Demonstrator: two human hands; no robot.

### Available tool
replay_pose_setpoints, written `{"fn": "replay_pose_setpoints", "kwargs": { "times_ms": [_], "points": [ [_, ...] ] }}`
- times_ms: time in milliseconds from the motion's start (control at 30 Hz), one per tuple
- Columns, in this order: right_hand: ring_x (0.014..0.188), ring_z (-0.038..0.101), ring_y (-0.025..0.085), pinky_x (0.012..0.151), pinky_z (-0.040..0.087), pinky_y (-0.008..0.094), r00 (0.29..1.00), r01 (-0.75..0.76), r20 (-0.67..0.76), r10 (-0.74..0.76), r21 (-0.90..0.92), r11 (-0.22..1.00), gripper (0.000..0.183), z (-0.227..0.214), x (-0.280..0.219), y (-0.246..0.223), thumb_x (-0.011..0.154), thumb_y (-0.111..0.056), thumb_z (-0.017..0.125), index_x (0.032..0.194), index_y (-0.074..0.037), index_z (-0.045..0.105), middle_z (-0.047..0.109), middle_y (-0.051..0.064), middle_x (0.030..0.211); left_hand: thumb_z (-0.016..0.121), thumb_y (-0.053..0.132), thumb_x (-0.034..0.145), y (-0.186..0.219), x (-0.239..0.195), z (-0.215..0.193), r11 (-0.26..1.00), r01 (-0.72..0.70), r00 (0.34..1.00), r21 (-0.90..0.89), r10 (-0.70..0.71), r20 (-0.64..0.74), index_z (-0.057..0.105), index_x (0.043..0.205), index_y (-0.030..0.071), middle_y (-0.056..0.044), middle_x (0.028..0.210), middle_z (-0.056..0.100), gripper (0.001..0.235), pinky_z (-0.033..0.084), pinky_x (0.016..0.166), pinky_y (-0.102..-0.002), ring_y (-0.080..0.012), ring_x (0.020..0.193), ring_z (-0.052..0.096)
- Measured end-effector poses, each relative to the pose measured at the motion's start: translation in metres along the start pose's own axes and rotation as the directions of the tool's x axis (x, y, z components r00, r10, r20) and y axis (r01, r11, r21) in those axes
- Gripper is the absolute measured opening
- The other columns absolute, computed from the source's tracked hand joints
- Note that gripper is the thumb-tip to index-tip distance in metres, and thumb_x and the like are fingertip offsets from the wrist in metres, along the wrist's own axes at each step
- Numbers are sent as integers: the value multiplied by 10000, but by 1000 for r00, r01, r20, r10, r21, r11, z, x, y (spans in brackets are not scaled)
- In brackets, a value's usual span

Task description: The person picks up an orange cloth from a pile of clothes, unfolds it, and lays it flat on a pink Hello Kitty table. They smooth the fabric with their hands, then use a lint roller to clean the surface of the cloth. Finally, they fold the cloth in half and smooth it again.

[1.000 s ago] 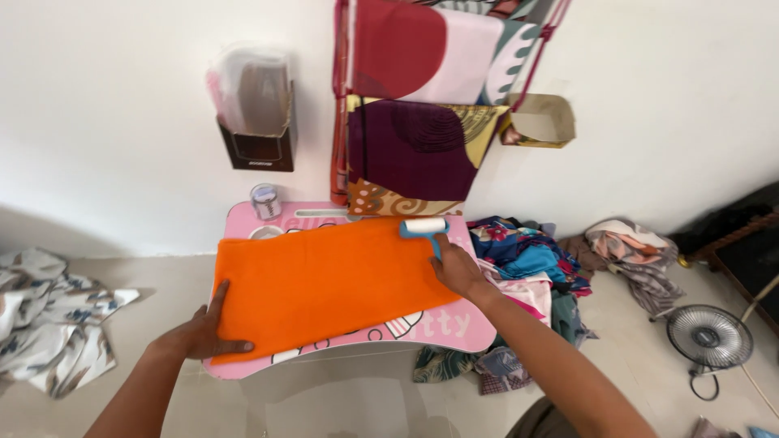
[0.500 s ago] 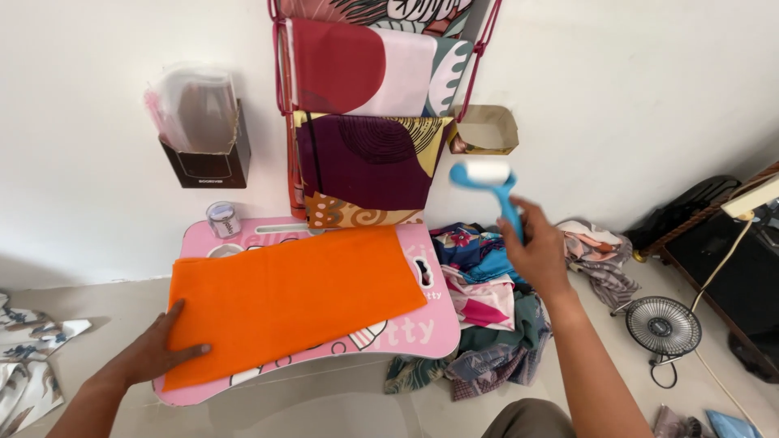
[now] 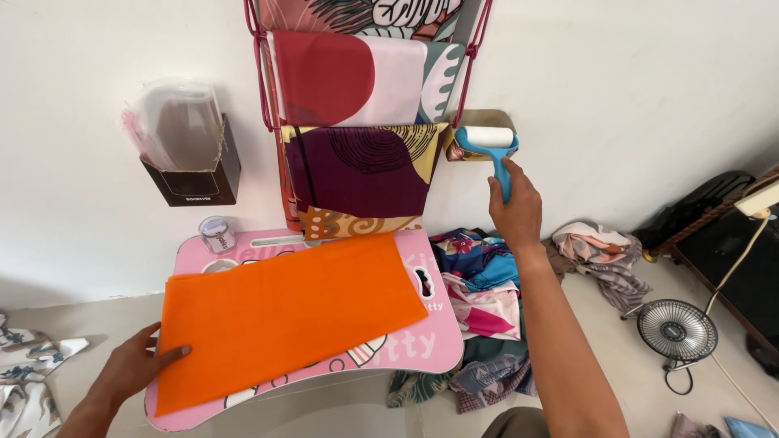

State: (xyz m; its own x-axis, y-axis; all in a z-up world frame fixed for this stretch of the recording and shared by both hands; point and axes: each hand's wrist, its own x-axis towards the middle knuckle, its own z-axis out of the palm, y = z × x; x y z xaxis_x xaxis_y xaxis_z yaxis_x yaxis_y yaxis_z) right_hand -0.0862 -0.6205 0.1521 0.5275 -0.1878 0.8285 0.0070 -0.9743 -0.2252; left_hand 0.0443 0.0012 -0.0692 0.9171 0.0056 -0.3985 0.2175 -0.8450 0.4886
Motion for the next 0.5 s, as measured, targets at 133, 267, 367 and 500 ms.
{"fn": "replay_pose_setpoints", "kwargs": {
  "times_ms": [133,267,367,500],
  "points": [
    [802,721,359,670,544,454,998,-56,29,59,-96,994,348,3,-8,6,990,-133,689,1310,-17,614,745,207,1041,862,385,796,3,-1,0,999,41,999,-16,-41,33,523,1514,64,-225,1260,765,857,643,895,-424,-361,1052,796],
    [1189,567,408,958,494,481,999,39,-34,-43,-118,992,544,-13,-22,-23,991,-131,700,1430,61,441,522,251,1334,843,310,844,13,-17,-5,990,89,996,-109,-89,9,617,1403,-32,-243,1230,761,693,619,913,-448,-366,1056,764],
    [1234,540,413,1041,458,487,984,167,-63,-168,-13,986,535,-21,-37,-63,937,-30,699,1408,62,462,506,244,1378,812,320,870,-2,-14,-2,990,92,996,-102,-93,-8,712,1236,-87,-248,1097,790,557,608,860,-420,-350,967,767],
    [1262,565,354,1056,479,417,963,231,97,-251,182,956,520,-15,-61,-115,892,-19,719,1368,27,515,555,200,1366,790,291,896,-16,-22,-2,994,91,995,-67,-94,-43,775,1111,-103,-226,990,800,449,593,805,-385,-313,875,756]
  ]
}}
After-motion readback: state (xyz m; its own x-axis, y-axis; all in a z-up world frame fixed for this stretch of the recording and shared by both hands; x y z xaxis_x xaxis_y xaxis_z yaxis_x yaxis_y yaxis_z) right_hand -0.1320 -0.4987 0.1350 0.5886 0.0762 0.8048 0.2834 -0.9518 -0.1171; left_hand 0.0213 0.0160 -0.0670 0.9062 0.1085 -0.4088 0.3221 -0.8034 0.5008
